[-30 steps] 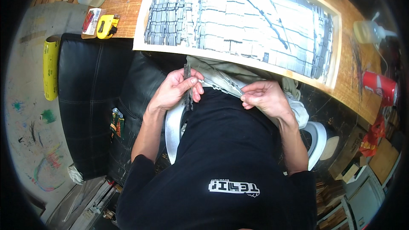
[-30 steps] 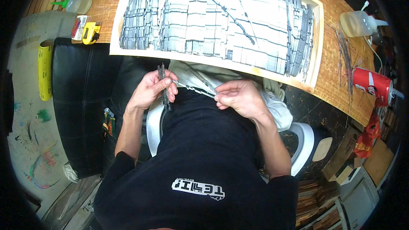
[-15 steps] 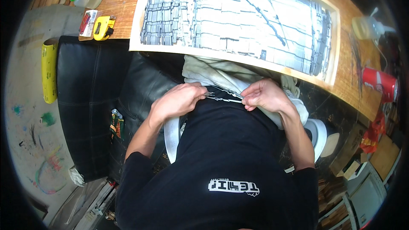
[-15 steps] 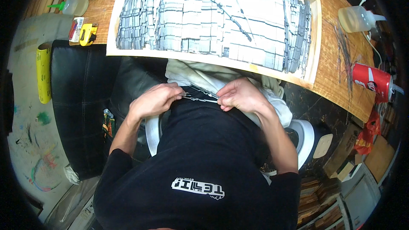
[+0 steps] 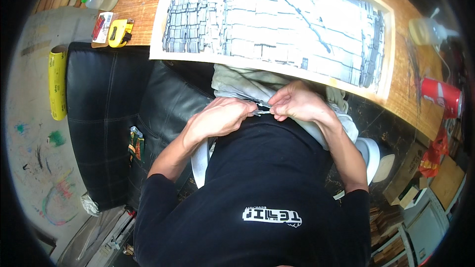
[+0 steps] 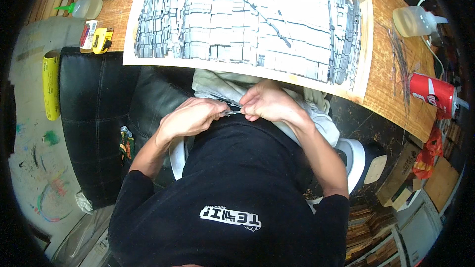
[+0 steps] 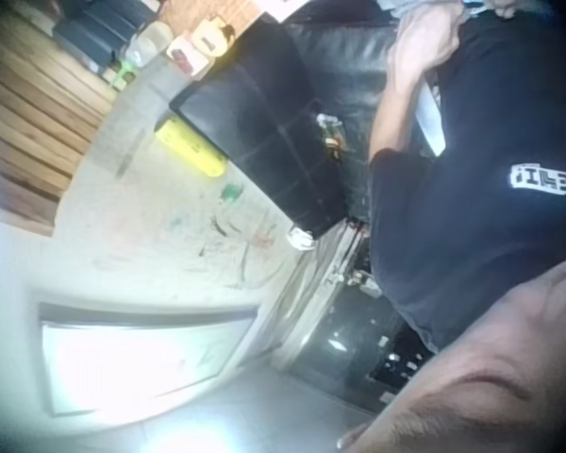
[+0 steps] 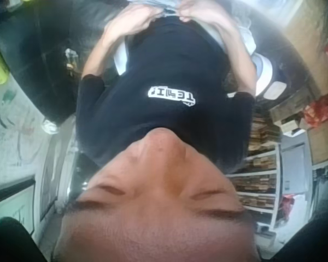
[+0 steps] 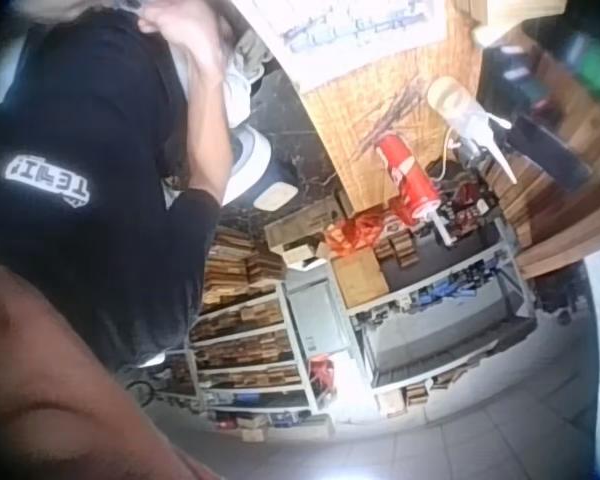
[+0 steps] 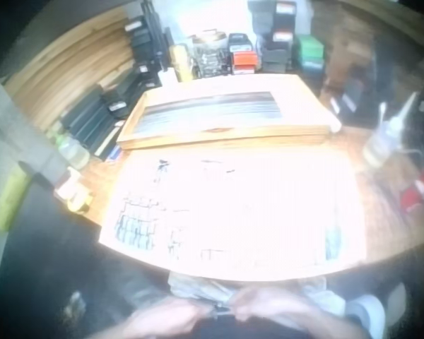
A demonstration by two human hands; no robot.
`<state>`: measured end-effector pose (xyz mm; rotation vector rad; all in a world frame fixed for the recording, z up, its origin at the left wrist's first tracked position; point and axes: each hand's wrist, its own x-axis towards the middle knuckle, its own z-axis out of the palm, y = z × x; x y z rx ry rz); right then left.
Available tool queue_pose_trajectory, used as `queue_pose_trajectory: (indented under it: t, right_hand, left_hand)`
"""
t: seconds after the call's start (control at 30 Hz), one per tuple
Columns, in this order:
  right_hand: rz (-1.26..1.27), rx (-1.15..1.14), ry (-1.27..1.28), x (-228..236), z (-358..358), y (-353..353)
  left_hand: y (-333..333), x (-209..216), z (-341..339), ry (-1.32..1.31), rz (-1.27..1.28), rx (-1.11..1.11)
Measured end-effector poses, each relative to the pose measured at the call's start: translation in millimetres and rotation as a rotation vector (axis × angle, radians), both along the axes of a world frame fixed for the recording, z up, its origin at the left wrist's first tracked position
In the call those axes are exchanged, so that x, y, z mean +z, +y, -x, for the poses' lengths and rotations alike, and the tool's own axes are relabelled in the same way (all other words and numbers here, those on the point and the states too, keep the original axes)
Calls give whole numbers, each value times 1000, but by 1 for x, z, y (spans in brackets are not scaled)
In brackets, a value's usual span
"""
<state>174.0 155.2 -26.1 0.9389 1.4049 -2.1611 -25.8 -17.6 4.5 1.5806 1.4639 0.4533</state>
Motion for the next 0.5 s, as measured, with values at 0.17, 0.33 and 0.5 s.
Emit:
queue_pose_trajectory:
  t: [0.17,0.33,0.5]
  right_hand:
    - [-49,-101,9,0,15,-12]
    - [-236,-372,-4,5,18,-26]
    - [-369,-485,226,13,8,-69]
  left_hand:
    - [-7,-6,-6,-78,47,89]
    - [-14,0,1,-389,345,610]
    - [-24,-29,2,-1183,208,1133]
